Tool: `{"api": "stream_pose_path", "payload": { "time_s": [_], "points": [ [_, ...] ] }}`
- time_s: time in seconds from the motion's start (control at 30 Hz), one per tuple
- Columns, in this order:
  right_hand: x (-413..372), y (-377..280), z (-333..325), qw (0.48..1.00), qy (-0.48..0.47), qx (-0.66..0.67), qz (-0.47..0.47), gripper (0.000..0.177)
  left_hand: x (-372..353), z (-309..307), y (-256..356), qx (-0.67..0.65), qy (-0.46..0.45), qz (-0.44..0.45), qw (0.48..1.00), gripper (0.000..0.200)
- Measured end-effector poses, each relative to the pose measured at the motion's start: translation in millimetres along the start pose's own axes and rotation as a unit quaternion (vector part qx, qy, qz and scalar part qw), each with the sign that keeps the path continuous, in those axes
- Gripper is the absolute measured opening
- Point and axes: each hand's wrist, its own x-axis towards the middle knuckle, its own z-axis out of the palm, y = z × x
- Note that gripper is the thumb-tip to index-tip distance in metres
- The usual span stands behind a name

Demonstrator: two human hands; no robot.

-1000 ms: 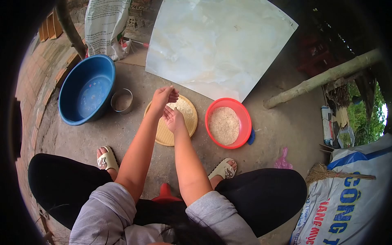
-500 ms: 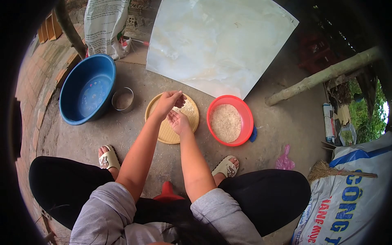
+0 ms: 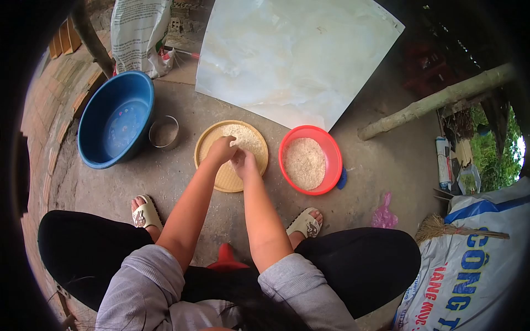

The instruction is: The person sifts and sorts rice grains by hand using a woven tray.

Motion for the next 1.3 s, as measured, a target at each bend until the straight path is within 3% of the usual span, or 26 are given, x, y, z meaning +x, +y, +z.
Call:
{"api": "stream_pose_path", "payload": {
  "time_s": [0.03, 0.1, 0.17, 0.3, 0.4, 0.47, 0.57, 0.73, 0.8, 0.87, 0.9, 1.0, 1.03, 1.1, 1.13, 1.23, 1.3],
  "points": [
    [-0.8, -1.3, 0.0, 1.0, 0.001, 0.0, 0.0, 0.029, -0.1, 6.6, -10.7, 0.0, 0.065, -0.015, 0.998, 0.044],
    [-3.2, -4.2, 0.3, 1.0, 0.015, 0.004, 0.004, 0.028, -1.0, 20.5, -30.0, -0.002, 0.058, -0.026, 0.998, 0.049],
    [-6.5, -5.9, 1.7, 1.0, 0.025, 0.0, -0.004, 0.029, -7.3, 36.1, -41.7, 0.101, 0.136, -0.013, 0.986, 0.052],
    [-3.1, -6.0, -3.0, 1.0, 0.017, -0.021, -0.009, 0.032, -35.2, 44.0, -40.2, 0.103, 0.127, -0.007, 0.987, 0.054],
    [-0.9, -4.8, -2.6, 1.0, 0.019, -0.01, -0.009, 0.031, -44.5, 49.9, -40.0, 0.122, 0.177, 0.06, 0.975, 0.046],
    [-2.1, -4.4, -0.3, 0.999, 0.027, -0.016, -0.014, 0.032, -38.2, 60.4, -50.8, 0.03, 0.129, 0.106, 0.986, 0.032],
    [-0.6, -4.0, 0.0, 0.999, 0.034, -0.029, -0.019, 0.033, -25.2, 68.6, -59.8, 0.018, 0.096, 0.105, 0.99, 0.016],
    [-1.1, -5.2, -2.7, 0.997, 0.051, -0.047, -0.02, 0.033, -15.2, 68.3, -58.1, -0.067, 0.145, 0.105, 0.982, 0.009],
    [0.1, -4.0, -4.9, 0.993, 0.1, -0.056, -0.035, 0.032, -12.6, 60.0, -47.0, -0.1, 0.167, 0.104, 0.975, 0.01],
    [12.4, -2.5, -17.9, 0.994, 0.105, -0.015, -0.032, 0.031, -10.7, 45.9, -23.8, -0.258, 0.115, 0.038, 0.959, 0.012],
    [16.5, -3.4, -23.8, 0.994, 0.106, 0.024, -0.027, 0.031, -10.5, 41.0, -14.2, -0.256, 0.109, 0.042, 0.959, 0.012],
    [0.6, -15.5, -11.6, 0.995, 0.081, 0.058, -0.024, 0.03, -2.6, 25.2, 8.2, -0.238, -0.04, 0.074, 0.968, 0.023],
    [-4.4, -18.6, -12.1, 0.995, 0.069, 0.071, -0.019, 0.029, -5.1, 23.0, 12.2, -0.237, -0.048, 0.076, 0.967, 0.023],
    [-4.4, -21.4, -9.3, 0.994, 0.076, 0.07, -0.022, 0.032, -9.4, 21.0, 15.7, -0.09, 0.094, 0.141, 0.981, 0.036],
    [-4.0, -21.5, -12.0, 0.996, 0.062, 0.062, -0.027, 0.031, -0.3, 27.4, 4.9, -0.087, 0.067, 0.094, 0.99, 0.05],
    [-0.2, -20.7, -20.1, 0.998, 0.051, 0.035, -0.03, 0.031, -5.4, 45.9, -19.4, 0.021, 0.099, 0.079, 0.992, 0.059],
    [-3.2, -18.0, -22.4, 0.998, 0.056, 0.016, -0.028, 0.031, -19.9, 51.3, -27.3, 0.044, 0.037, 0.06, 0.997, 0.065]
  ]
}}
